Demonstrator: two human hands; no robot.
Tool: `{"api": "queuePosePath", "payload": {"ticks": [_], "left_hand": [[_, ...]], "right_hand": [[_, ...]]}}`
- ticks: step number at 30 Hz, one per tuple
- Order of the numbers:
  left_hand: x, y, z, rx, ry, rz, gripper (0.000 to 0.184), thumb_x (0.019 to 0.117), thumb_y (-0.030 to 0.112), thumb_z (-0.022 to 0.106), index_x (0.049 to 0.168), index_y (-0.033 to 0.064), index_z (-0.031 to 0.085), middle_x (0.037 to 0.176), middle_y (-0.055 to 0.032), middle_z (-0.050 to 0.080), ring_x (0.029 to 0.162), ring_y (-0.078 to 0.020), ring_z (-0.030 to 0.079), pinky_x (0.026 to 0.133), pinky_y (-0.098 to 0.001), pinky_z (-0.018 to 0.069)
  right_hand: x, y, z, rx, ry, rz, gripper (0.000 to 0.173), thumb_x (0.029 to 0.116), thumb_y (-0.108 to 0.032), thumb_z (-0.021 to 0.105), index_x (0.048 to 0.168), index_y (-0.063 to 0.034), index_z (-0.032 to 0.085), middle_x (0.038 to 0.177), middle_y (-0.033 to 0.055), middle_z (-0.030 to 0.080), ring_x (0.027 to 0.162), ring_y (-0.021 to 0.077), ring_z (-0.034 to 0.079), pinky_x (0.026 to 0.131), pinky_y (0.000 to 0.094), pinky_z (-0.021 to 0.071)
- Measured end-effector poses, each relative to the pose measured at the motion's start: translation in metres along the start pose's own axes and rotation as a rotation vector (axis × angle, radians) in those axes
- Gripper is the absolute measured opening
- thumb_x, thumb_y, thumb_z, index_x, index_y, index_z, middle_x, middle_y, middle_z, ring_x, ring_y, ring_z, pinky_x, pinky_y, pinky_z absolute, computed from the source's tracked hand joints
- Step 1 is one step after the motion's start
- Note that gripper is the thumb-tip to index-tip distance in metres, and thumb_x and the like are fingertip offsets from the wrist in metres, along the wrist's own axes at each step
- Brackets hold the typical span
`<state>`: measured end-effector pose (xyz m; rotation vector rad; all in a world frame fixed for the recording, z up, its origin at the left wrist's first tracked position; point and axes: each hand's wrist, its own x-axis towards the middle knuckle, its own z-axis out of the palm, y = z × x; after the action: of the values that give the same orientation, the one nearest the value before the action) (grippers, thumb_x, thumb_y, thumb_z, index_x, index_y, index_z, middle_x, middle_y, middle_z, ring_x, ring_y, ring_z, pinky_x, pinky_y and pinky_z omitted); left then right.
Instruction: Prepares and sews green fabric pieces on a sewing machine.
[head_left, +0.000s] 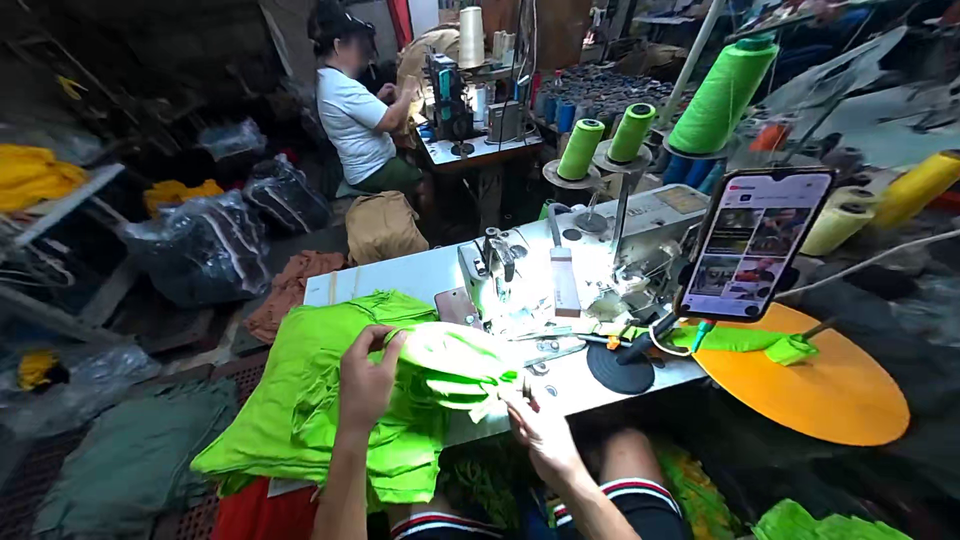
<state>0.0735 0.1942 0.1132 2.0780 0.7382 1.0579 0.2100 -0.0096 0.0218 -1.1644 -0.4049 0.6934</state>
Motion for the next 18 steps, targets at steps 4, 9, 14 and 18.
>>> {"api": "queuePosePath", "payload": {"ticks": [4, 9, 14, 18], "left_hand": [[-0.058, 0.087, -0.034, 0.040, 0.161, 0.299, 0.012, 0.0993, 0.019, 0.060, 0.101, 0.0096, 0.067, 0.102, 0.0014, 0.070, 0.100, -0.0104, 0.068, 0.091, -0.0327, 0.0574], [-0.112, 0.151, -0.040, 0.118, 0.277, 0.407, 0.010, 0.1039, 0.022, 0.054, 0.108, 0.0167, 0.061, 0.117, -0.0021, 0.073, 0.116, -0.0235, 0.068, 0.100, -0.0427, 0.0566], [-0.149, 0.181, -0.036, 0.272, 0.508, 0.386, 0.011, 0.1074, 0.026, 0.050, 0.116, 0.0234, 0.056, 0.103, 0.0146, 0.063, 0.095, 0.0030, 0.063, 0.084, -0.0169, 0.0534], [-0.179, 0.195, -0.056, 0.424, 0.615, 0.422, 0.011, 0.1070, 0.025, 0.053, 0.117, 0.0225, 0.058, 0.103, 0.0164, 0.062, 0.093, 0.0080, 0.060, 0.081, -0.0112, 0.0501]], "right_hand": [[-0.023, -0.037, -0.027, -0.017, -0.121, -0.161, 0.019, 0.0975, -0.029, 0.067, 0.103, -0.0112, 0.064, 0.068, -0.0054, 0.058, 0.051, 0.0021, 0.049, 0.047, 0.0188, 0.0438], [-0.039, -0.078, -0.033, 0.144, -0.214, -0.260, 0.011, 0.1022, -0.025, 0.060, 0.107, -0.0165, 0.065, 0.081, -0.0066, 0.069, 0.064, 0.0011, 0.062, 0.058, 0.0185, 0.0544], [-0.045, -0.114, -0.041, -0.052, -0.493, -0.498, 0.024, 0.0975, -0.034, 0.070, 0.110, -0.0160, 0.060, 0.091, -0.0103, 0.066, 0.081, -0.0032, 0.064, 0.071, 0.0153, 0.0563], [-0.037, -0.128, -0.046, -0.325, -0.662, -0.606, 0.033, 0.0819, -0.019, 0.081, 0.109, -0.0096, 0.064, 0.092, -0.0054, 0.069, 0.080, -0.0024, 0.065, 0.070, 0.0154, 0.0575]]}}
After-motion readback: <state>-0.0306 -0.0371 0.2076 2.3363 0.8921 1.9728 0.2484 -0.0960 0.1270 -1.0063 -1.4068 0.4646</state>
